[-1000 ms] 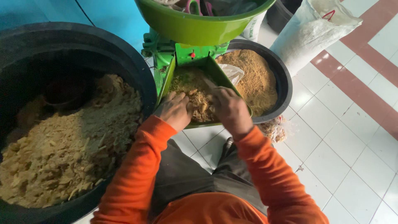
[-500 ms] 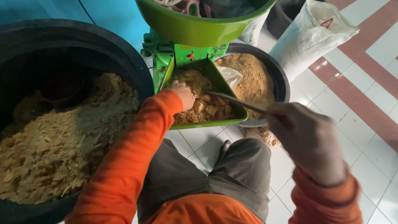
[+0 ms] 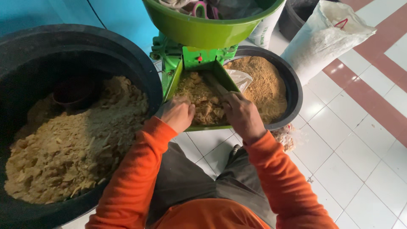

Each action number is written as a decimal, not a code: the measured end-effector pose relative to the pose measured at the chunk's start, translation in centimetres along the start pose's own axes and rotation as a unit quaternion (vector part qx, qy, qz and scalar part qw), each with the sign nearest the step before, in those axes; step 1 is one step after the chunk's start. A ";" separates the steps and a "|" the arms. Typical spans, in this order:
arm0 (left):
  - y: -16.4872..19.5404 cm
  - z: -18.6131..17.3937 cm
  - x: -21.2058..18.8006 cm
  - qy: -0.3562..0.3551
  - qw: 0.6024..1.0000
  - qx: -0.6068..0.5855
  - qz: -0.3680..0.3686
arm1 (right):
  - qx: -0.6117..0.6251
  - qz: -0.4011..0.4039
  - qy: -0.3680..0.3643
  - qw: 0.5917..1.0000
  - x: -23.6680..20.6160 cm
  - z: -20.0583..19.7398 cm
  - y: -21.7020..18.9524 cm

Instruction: The person sits on the floor beside a green grinding machine and uses a flat wooden scoop to move ground material from the machine's discharge tray into a large black basin. They occasionally push material toward the scoop with their hand and at one point scoop material from the basin with a plastic cup.

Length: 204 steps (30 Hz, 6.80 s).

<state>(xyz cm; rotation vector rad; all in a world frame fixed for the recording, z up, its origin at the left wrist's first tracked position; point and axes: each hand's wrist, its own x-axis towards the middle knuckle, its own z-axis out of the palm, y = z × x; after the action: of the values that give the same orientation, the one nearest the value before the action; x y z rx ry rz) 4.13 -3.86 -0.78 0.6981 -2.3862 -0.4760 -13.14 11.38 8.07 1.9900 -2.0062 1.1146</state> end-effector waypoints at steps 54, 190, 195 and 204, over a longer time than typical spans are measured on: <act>-1.7 2.0 -0.4 -0.034 0.998 -0.025 0.049 | -0.026 -0.007 -0.030 0.999 -0.8 -3.9 -3.1; 0.3 -3.1 2.8 -0.184 0.942 0.037 0.276 | -0.046 0.082 0.045 0.995 -2.3 -11.9 -4.3; 3.1 2.7 7.1 -0.304 0.855 0.100 0.409 | -0.109 0.266 0.024 0.958 -1.7 -18.2 -9.5; -0.5 2.8 11.2 -0.319 0.869 0.305 0.226 | -0.058 0.323 -0.011 0.944 -6.1 -21.7 -5.6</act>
<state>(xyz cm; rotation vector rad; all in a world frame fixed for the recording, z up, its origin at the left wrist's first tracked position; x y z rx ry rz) -5.10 -10.30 1.91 0.1948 -3.2490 0.3349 -16.17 29.07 22.88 1.3074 -2.7589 1.0207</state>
